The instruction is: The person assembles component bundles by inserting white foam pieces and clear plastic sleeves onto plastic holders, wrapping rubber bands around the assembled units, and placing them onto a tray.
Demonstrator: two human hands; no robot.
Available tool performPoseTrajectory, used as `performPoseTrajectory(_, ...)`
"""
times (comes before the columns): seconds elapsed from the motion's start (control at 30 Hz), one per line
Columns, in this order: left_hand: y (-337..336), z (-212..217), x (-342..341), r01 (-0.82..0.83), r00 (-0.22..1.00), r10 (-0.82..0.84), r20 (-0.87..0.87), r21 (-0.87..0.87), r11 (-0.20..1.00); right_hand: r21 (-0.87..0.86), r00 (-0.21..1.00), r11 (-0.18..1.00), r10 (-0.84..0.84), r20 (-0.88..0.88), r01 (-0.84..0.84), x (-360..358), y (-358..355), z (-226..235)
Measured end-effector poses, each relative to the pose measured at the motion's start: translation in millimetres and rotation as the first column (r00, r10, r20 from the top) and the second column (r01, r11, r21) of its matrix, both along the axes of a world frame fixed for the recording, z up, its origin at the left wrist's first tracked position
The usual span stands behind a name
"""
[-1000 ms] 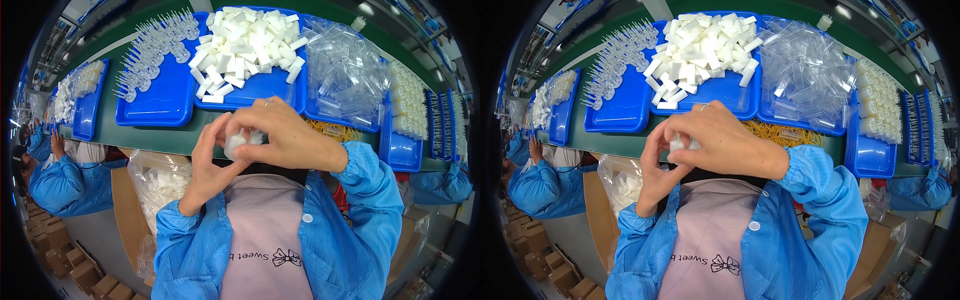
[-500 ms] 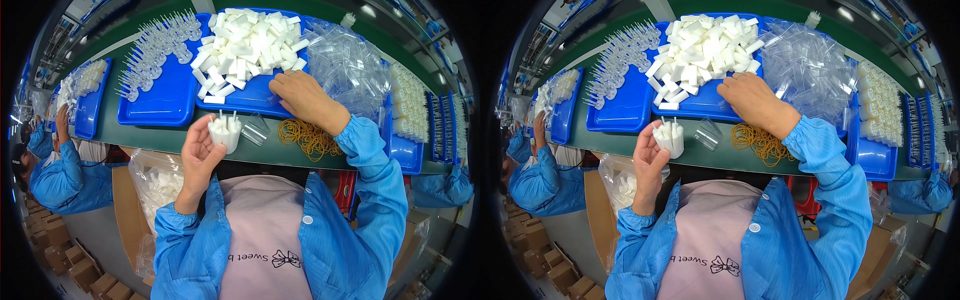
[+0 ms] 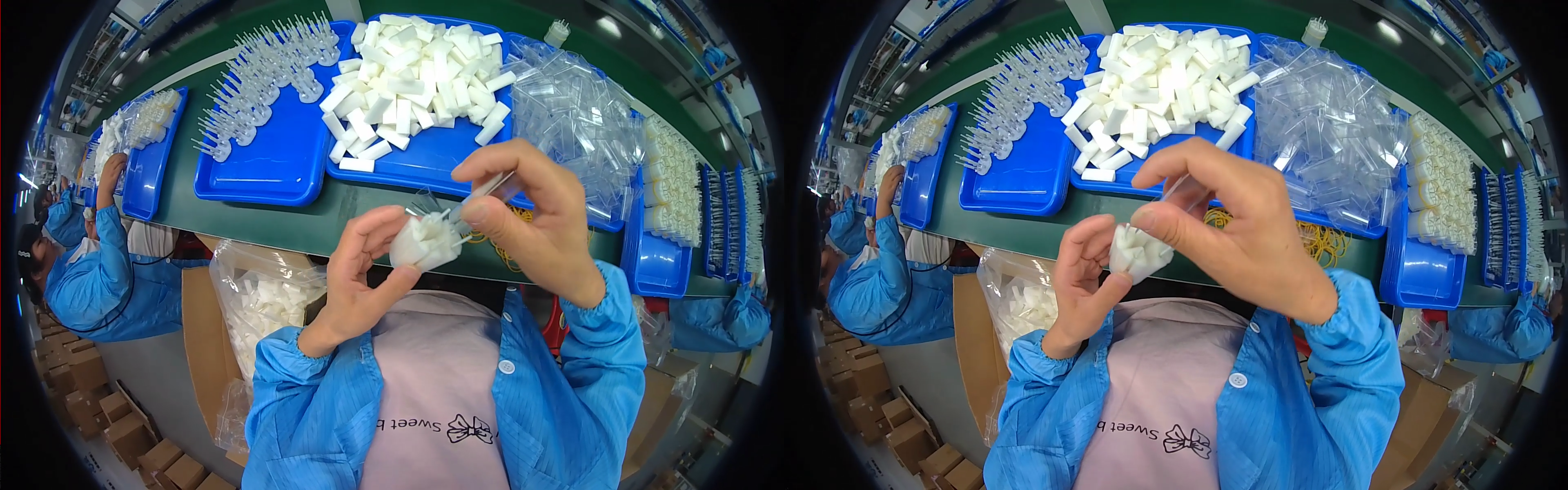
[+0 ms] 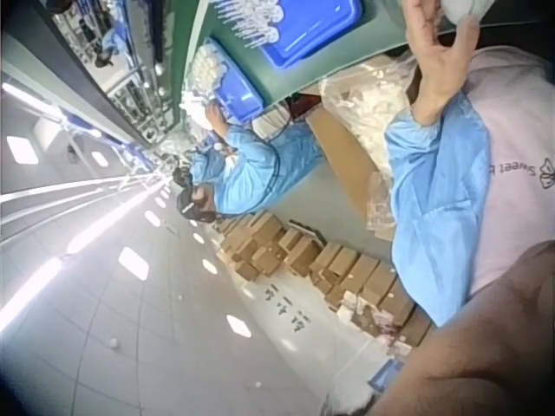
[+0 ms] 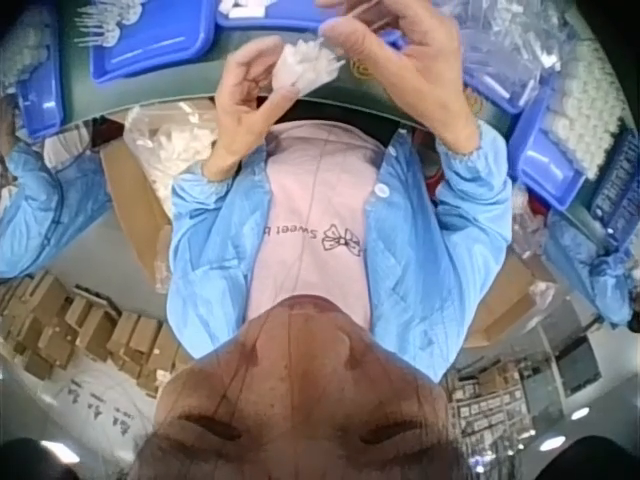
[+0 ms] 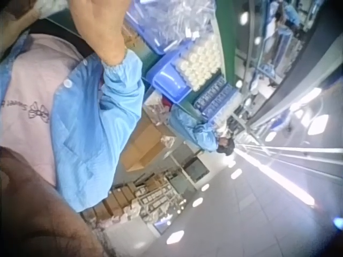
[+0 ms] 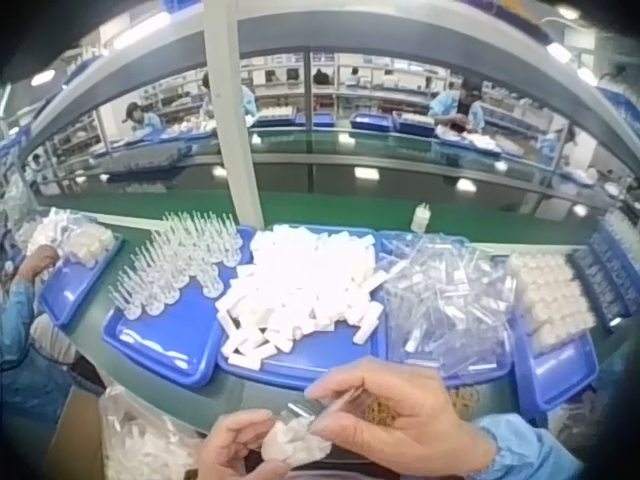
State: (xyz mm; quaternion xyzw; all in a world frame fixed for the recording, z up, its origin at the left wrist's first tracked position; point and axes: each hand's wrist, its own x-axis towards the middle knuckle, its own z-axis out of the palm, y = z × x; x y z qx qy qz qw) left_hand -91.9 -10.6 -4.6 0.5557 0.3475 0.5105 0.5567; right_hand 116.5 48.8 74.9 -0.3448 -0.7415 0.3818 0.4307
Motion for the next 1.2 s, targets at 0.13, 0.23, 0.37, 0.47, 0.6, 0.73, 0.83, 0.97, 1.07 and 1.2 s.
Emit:
performPoseTrajectory(0.13,-1.8,3.5,2.3,0.048,0.997,-0.044,0.064,-0.064,0.997,-0.011,0.998,0.999,-0.036,-0.044,0.035,-3.8,-11.0,-2.0)
performPoseTrajectory(0.23,-1.8,2.6,2.4,0.047,0.995,-0.038,0.097,-0.087,0.995,0.109,0.998,0.993,-0.054,0.017,0.052,-2.5,-14.6,-4.0)
performPoseTrajectory(0.37,-3.7,5.2,6.1,0.038,0.983,-0.019,0.185,-0.103,0.994,0.18,0.996,0.982,-0.069,0.055,0.059,-0.6,-15.4,-4.2)
performPoseTrajectory(0.47,-1.6,4.7,7.7,0.048,0.986,-0.038,0.161,-0.055,0.997,0.203,0.993,0.974,-0.107,0.043,0.096,0.8,-16.2,-2.6)
performPoseTrajectory(0.6,-0.4,3.4,8.5,0.043,0.994,-0.042,0.102,-0.014,0.999,0.157,0.995,0.985,-0.079,0.063,0.068,-0.8,-14.8,-7.4)
performPoseTrajectory(0.73,1.3,0.9,10.3,0.028,0.993,-0.026,0.115,-0.012,1.0,0.111,0.993,0.993,-0.051,0.102,0.04,2.2,-13.9,-12.0)
performPoseTrajectory(0.83,3.5,-0.7,10.5,-0.026,0.997,0.018,0.078,0.095,0.995,-0.015,0.995,0.999,-0.029,0.093,0.031,6.9,-14.9,-9.5)
performPoseTrajectory(0.97,5.3,-3.2,14.3,-0.105,0.994,0.1,0.051,0.109,0.988,-0.005,0.991,0.999,-0.032,0.131,0.032,11.4,-20.0,-11.0)
performPoseTrajectory(1.07,3.6,-5.5,15.8,-0.128,0.989,0.124,0.078,0.057,0.99,0.095,0.986,0.994,0.032,0.165,-0.048,20.4,-28.4,-11.7)
performPoseTrajectory(1.2,3.0,-3.4,18.8,-0.134,0.99,0.129,0.051,0.116,0.984,0.017,0.989,0.995,-0.099,0.111,0.098,20.4,-37.0,-15.5)
